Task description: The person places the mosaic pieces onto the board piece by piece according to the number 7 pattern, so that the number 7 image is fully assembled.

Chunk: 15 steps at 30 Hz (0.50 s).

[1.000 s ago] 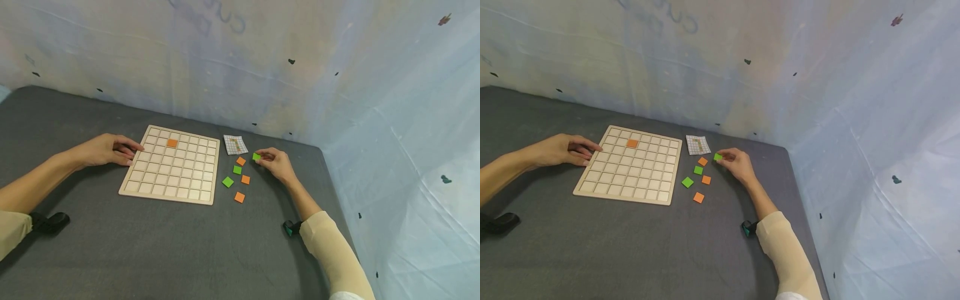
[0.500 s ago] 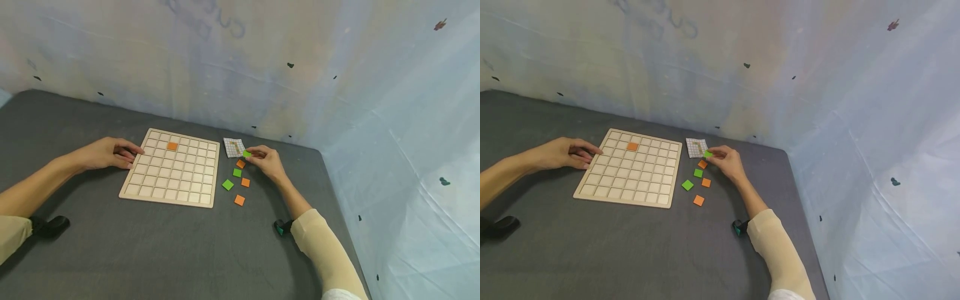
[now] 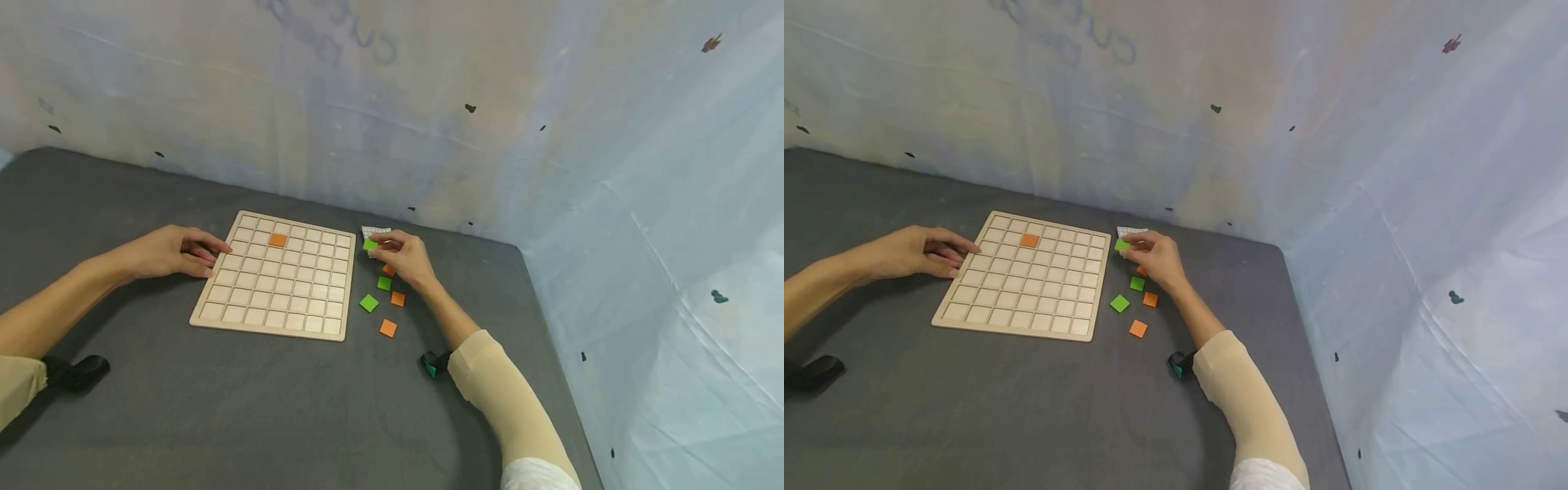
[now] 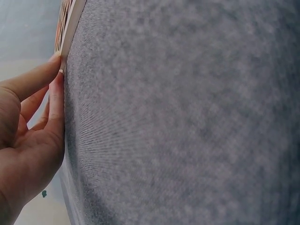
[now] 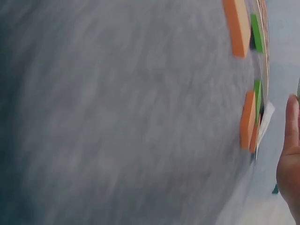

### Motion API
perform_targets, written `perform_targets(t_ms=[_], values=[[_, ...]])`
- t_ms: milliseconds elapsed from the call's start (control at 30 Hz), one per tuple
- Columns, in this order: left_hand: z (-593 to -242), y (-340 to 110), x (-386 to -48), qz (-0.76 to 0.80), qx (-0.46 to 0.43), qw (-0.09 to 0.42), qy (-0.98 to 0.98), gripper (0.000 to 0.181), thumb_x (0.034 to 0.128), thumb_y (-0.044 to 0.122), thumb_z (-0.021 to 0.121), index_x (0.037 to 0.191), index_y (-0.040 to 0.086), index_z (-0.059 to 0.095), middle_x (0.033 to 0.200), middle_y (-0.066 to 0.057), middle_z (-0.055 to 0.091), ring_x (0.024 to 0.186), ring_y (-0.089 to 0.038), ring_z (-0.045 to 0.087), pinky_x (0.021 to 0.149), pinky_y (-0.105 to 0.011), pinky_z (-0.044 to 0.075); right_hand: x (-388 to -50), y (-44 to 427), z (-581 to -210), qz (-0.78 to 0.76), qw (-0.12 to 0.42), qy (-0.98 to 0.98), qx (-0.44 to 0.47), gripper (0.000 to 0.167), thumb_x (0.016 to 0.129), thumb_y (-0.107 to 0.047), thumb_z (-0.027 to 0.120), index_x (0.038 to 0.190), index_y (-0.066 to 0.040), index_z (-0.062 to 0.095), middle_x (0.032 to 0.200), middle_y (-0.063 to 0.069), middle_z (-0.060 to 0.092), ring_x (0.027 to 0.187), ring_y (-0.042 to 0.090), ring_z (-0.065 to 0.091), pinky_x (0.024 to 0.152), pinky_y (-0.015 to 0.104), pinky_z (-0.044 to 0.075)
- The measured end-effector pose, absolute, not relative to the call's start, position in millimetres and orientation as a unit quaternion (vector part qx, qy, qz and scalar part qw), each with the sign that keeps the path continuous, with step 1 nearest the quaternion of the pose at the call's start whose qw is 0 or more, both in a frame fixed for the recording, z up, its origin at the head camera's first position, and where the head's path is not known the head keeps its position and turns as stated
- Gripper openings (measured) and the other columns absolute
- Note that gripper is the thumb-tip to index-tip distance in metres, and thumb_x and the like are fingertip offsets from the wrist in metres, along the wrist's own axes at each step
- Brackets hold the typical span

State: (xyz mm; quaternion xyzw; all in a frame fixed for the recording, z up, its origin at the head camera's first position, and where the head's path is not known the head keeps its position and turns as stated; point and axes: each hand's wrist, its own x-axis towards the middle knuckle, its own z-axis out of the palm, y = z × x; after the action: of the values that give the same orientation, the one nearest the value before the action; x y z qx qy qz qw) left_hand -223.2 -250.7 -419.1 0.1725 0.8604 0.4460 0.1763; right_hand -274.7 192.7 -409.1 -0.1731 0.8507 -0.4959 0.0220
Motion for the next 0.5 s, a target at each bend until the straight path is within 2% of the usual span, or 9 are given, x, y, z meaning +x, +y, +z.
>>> perform_targets(t_ms=[233,500], values=[[-415.2,-252.9,-222.9,0.44,0.168,0.176,0.864,0.054,0.0896,0.017,0.076,0.138,0.002,0.056,0.132,-0.018,0.057,0.1,0.002,0.058,0.081,-0.024,0.054,-280.2,168.4,-408.6,-0.462,-0.006,0.864,-0.199,0.027,0.088,-0.016,0.079,0.114,-0.013,0.075,0.112,0.003,0.068,0.094,0.015,0.068,0.078,0.029,0.057],[-413.7,-253.1,-222.4,0.438,0.155,0.178,0.868,0.055,0.0898,0.017,0.076,0.138,0.001,0.056,0.129,-0.018,0.059,0.098,0.004,0.058,0.079,-0.024,0.053,-283.3,140.4,-403.2,-0.464,0.012,0.859,-0.216,0.026,0.089,-0.015,0.077,0.115,-0.012,0.074,0.11,0.003,0.068,0.096,0.013,0.066,0.08,0.026,0.056]])
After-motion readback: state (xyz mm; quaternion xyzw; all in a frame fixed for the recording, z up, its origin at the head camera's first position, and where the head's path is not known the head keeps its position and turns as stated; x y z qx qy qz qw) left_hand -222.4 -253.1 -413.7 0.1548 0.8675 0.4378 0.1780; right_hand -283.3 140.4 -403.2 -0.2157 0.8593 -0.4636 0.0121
